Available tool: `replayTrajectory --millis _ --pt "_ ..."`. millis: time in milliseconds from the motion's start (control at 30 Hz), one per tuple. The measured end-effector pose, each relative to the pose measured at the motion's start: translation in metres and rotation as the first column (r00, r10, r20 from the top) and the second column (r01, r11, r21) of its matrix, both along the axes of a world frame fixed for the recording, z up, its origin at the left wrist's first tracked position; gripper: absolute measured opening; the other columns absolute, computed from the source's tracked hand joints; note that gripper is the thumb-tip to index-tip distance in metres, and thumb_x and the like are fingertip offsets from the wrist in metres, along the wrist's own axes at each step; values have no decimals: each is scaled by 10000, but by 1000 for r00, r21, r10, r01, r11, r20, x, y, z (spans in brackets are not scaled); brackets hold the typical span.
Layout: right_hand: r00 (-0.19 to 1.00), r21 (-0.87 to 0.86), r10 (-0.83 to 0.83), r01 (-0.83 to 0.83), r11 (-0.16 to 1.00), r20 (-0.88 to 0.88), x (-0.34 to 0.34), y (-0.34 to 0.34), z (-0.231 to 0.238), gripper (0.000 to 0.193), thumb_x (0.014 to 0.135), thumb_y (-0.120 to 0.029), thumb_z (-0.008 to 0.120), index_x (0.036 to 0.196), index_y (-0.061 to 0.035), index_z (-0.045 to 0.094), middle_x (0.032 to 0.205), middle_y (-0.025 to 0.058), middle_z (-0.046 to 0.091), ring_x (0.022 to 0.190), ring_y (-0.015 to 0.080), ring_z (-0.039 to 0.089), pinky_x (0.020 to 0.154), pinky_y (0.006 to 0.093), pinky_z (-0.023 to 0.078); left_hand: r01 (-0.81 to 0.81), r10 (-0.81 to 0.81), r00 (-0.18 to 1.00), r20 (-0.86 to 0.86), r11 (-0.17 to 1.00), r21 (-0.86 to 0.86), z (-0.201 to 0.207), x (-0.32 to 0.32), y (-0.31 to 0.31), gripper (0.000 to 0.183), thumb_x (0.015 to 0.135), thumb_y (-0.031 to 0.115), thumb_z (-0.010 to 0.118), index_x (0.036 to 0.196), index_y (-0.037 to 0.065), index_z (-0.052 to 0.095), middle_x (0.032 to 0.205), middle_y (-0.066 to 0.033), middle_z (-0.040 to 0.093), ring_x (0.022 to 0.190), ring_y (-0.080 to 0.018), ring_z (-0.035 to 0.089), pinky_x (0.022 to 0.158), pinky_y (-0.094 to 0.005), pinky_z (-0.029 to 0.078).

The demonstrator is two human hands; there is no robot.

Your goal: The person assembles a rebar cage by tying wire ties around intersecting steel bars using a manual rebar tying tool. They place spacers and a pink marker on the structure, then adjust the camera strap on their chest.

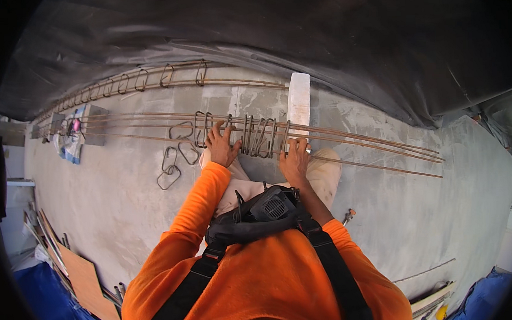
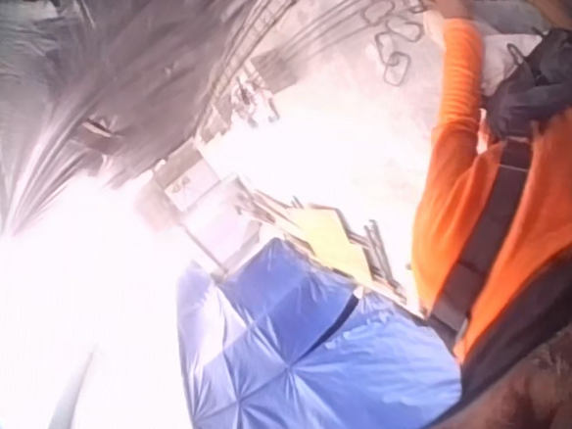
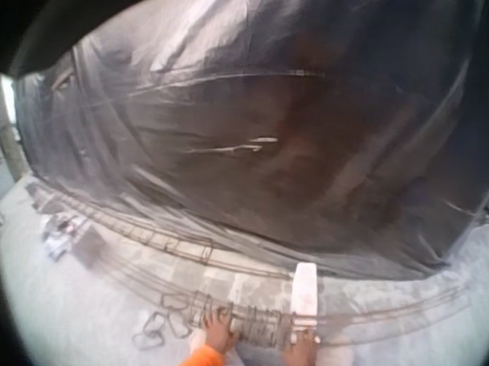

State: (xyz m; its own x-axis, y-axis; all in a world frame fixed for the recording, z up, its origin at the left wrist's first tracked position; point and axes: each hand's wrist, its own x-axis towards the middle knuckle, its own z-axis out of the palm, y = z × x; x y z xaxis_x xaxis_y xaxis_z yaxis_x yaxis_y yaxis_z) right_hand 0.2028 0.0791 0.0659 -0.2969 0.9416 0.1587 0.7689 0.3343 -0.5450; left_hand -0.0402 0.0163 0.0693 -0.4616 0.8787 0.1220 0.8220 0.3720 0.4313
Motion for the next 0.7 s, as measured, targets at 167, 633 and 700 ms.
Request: replayTrajectory --millis 167,633,700 --pt "747 -209 -563 524 826 -352 92 11 -38 249 916 -114 683 1017 26 503 1001 138 497 919 278 522 847 408 450 -349 355 935 -15 925 151 -21 -50 -7 549 817 293 765 1266 63 551 1531 -173 325 1407 -400 288 1119 -602 210" --pt "-166 -878 -868 -19 477 -468 182 59 -82 723 929 -517 691 1391 -51 389 1179 130 610 1046 281 620 890 417 536 -534 534 844 -51 845 8 -48 -180 -14 500 759 226 799 1163 35 575 1593 -142 273 1449 -399 251 1078 -643 268" --pt "-128 -893 -893 -81 442 -430 198 55 -81 606 939 -492 684 1309 -61 473 1133 115 619 997 270 626 862 409 548 -638 638 770 -12 770 -9 -53 -229 -22 442 777 196 787 1146 55 589 1601 -133 260 1457 -386 244 1070 -651 274"
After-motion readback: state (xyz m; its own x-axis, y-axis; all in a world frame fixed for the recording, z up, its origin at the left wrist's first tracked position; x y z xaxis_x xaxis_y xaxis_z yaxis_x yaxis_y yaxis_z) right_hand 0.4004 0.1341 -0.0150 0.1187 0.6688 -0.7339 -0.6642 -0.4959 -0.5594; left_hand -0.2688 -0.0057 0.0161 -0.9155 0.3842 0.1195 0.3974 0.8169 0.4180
